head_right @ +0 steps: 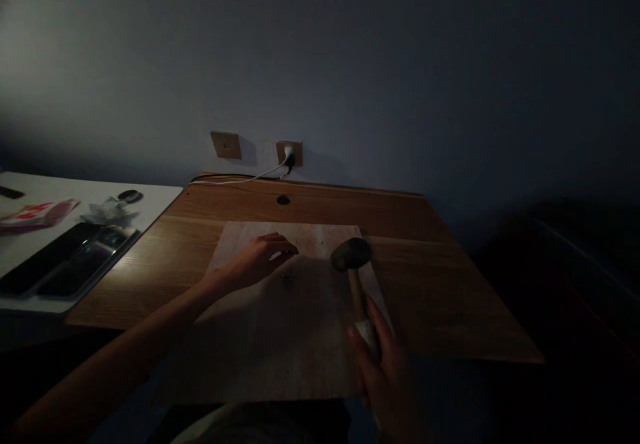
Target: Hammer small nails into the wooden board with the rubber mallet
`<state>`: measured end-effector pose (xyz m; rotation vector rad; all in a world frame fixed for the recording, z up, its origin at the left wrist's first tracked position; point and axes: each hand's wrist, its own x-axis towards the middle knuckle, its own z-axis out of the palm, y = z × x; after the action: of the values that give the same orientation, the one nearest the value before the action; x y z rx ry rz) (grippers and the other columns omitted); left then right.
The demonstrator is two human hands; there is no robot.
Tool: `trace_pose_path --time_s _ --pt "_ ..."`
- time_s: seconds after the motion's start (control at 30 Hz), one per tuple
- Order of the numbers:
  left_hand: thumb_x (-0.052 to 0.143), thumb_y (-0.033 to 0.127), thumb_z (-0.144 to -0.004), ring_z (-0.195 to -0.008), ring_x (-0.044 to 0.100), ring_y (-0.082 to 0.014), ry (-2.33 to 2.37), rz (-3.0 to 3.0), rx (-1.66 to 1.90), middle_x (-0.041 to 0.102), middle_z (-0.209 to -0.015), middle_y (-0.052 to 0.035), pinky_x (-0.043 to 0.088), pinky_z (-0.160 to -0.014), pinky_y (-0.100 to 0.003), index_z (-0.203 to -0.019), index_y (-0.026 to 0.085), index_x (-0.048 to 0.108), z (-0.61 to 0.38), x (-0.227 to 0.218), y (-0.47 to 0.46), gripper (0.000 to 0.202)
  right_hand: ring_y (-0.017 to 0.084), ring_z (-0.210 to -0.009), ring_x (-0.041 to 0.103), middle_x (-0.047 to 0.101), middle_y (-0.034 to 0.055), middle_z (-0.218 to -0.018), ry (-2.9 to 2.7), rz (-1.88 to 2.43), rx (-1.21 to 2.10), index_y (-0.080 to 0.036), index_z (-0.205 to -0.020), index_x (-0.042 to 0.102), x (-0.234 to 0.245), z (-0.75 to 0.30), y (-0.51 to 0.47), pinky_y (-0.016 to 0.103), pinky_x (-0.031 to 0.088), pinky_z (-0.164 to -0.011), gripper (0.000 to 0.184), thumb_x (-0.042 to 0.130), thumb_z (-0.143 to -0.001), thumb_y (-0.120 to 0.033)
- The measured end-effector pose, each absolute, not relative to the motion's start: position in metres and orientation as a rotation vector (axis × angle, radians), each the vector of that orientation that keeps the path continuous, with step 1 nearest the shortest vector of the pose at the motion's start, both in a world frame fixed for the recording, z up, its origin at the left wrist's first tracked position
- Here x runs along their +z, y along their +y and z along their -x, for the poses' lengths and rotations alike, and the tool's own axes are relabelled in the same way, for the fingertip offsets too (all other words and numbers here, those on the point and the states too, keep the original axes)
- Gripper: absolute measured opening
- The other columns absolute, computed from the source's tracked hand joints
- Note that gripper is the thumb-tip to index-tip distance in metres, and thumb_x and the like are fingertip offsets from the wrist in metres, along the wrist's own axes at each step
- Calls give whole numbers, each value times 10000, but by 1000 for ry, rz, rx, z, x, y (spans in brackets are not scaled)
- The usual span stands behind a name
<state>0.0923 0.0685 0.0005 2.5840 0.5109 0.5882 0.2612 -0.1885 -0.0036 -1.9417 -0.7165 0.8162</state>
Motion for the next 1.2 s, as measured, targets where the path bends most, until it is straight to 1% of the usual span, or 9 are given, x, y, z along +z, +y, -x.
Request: trace_pose_path --time_s 0.1,0.2,0.27,0.37,0.47,0.57,0.67,0.9,1.2 --pt "591 115 -900 -811 684 -136 482 -2386 614 746 -941 -48 536 -773 -242 -1014 172 752 -115 -8 80 205 213 -512 631 656 -2 -648 -723 1979 749 -229 -1543 461 -1 -277 -188 284 478 -418 827 638 -830 -610" --pt "609 84 -842 -790 685 -138 465 -2295 646 754 -932 -53 533 -763 -243 -983 160 769 -144 -17 89 227 298 -997 720 750 88 -1027 -803 1969 577 -226 -1433 592 -2 -286 -183 369 604 -734 727 664 -814 -600" --pt "615 74 -826 -792 688 -147 464 -2274 659 759 -926 -64 531 -764 -249 -979 149 776 -164 -20 94 234 322 -1253 616 700 112 -1277 -872 1936 529 -222 -1392 629 -4 -287 -178 434 551 -965 669 656 -828 -582" --pt "627 55 -808 -798 697 -161 498 -2243 665 765 -885 -65 528 -761 -251 -1023 130 771 -193 -20 98 269 320 -1333 559 662 119 -1368 -913 1923 553 -226 -1401 624 -7 -287 -175 469 482 -1066 646 636 -852 -566" --pt "627 38 -800 -830 710 -173 522 -2232 674 774 -909 -67 529 -779 -259 -1022 123 768 -213 -22 100 276 314 -1235 625 703 122 -1277 -868 1922 541 -217 -1374 642 -10 -288 -175 443 526 -993 658 650 -829 -585" --pt "628 29 -799 -852 719 -179 504 -2237 647 780 -942 -64 534 -783 -264 -983 132 771 -222 -28 100 255 250 -842 719 750 80 -974 -777 1936 656 -200 -1463 552 -13 -288 -177 358 580 -722 740 611 -852 -613" --pt "631 29 -805 -840 722 -170 465 -2212 629 784 -948 -54 541 -780 -258 -989 143 769 -221 -32 100 257 172 -495 575 680 7 -722 -727 1954 770 -193 -1549 437 -15 -287 -178 290 485 -497 836 579 -860 -643" --pt "628 48 -822 -859 722 -164 433 -2238 621 786 -984 -56 547 -821 -264 -1011 149 773 -219 -33 100 259 131 -376 438 475 -93 -496 -680 1956 867 -166 -1540 410 -13 -289 -177 226 351 -382 841 597 -852 -612" --pt "607 112 -858 -922 713 -178 434 -2389 565 774 -1015 -48 539 -891 -283 -1055 181 758 -219 -38 102 257 105 -391 470 509 -77 -591 -599 1989 1051 -226 -1347 538 0 -309 -159 201 331 -341 673 645 -785 -580"
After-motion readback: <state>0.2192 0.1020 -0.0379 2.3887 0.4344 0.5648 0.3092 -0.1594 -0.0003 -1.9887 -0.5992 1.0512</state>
